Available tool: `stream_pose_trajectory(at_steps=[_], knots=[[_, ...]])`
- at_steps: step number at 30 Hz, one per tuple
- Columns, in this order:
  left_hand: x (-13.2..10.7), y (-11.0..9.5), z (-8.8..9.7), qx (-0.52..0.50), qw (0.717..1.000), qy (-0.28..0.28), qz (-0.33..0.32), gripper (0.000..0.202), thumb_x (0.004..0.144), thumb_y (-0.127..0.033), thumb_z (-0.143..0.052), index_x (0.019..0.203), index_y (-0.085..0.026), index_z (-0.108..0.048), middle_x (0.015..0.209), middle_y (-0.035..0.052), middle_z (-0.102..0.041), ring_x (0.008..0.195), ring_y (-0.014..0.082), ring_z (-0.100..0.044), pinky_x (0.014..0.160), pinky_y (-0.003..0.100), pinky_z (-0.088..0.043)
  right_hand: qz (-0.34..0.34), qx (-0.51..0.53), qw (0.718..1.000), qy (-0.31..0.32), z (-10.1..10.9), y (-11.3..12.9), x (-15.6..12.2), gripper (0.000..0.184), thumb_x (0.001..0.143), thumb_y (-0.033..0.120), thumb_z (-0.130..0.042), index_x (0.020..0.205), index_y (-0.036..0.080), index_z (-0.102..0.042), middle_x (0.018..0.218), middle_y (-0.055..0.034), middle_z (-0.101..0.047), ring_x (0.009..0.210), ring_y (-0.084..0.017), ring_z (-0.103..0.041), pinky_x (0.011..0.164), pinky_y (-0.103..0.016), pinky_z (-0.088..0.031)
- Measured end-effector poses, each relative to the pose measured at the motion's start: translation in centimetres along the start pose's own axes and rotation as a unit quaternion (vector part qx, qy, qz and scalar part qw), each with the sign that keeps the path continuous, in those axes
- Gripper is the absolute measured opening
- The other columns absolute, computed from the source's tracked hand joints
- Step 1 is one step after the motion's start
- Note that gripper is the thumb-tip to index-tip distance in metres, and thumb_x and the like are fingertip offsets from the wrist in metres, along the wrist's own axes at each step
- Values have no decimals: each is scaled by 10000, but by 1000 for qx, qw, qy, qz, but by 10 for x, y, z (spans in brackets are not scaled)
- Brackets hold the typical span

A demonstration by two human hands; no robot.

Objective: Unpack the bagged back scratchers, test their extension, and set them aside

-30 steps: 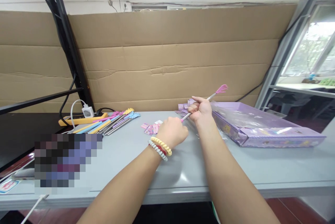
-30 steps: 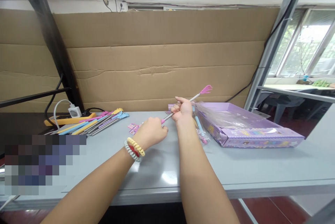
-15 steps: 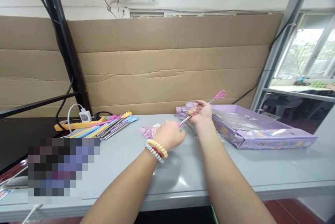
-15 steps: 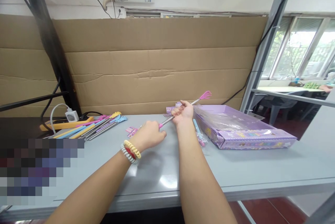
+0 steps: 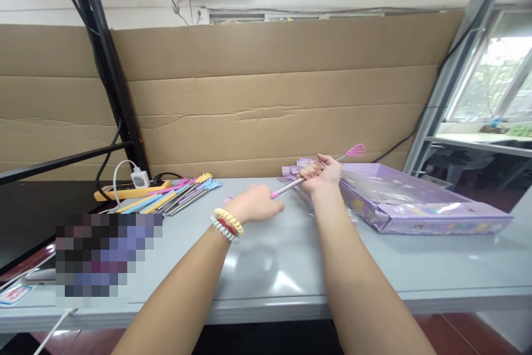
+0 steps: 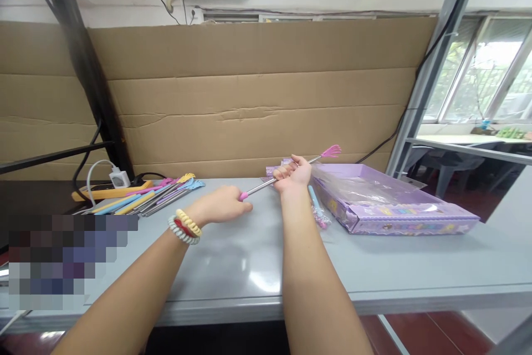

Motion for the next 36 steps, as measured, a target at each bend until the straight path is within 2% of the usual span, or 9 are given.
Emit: stream_pose_trajectory(at_steps=[10,13,15,17,21,24,28,32,36], knots=[[3,-1,4,-31,993,83,-83,231,708,-343,-460,547,-196,-383,506,-21,-462,418,105,-398,430,259,-271,23,27,998,58,-13,7,-9,346,703,218,-419,547,201,-110,366,89,-117,302,-60,-111,301,-220,-124],[8,7,14,-44,992,39,-111,269,775,-398,-408,595,-200,-440,562,-9,-537,490,125,-478,488,256,-335,38,-1,991,125,-33,17,-16,375,714,219,-438,539,197,-107,369,85,-114,310,-63,-112,309,-221,-144],[12,23,25,-19,992,-36,-117,353,813,-461,-359,587,-202,-437,597,7,-561,571,148,-515,544,266,-352,66,-33,987,145,-42,33,-18,401,722,209,-457,536,192,-103,369,84,-103,311,-62,-106,311,-219,-143],[18,50,30,16,993,-75,-86,388,831,-478,-327,577,-203,-429,608,21,-564,625,169,-529,594,278,-356,130,-41,983,120,-41,60,-17,405,736,206,-452,531,188,-103,365,84,-98,306,-60,-92,310,-218,-136],[34,110,39,-14,987,-159,-4,273,864,-341,-280,745,-196,-478,821,47,-616,772,185,-549,654,275,-363,181,-68,973,126,-32,91,-10,384,795,273,-401,500,190,-171,352,77,-172,286,-61,-168,322,-211,-208],[40,134,38,-2,982,-190,22,218,861,-268,-290,799,-186,-482,842,61,-617,781,188,-550,670,276,-364,145,-102,971,157,-20,74,-3,362,810,297,-362,478,194,-262,356,43,-308,332,-100,-374,394,-245,-366],[39,135,36,14,981,-190,-23,247,876,-343,-325,899,-196,-522,854,44,-638,791,187,-573,693,261,-375,126,-156,965,166,-2,38,1,303,778,330,-436,514,184,-409,501,-19,-534,624,-194,-623,581,-323,-499],[34,147,48,-6,973,-231,27,393,900,-432,-245,1051,-217,-538,958,49,-657,902,220,-585,765,278,-388,124,-270,938,179,6,13,-1,301,746,401,-512,560,164,-504,572,-48,-597,513,-169,-586,440,-270,-455],[27,178,70,23,949,-270,160,365,849,-278,-341,1115,-127,-541,1069,149,-625,1010,287,-554,790,327,-394,113,-350,909,197,8,-4,-1,385,750,479,-521,542,155,-536,413,-2,-487,333,-102,-431,326,-210,-320]])
Point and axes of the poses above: each hand's wrist, its own x-axis towards the middle knuckle, its own z-axis out of the back of the hand, y = z × x, the point moved 7 cm from there along x, towards the middle knuckle
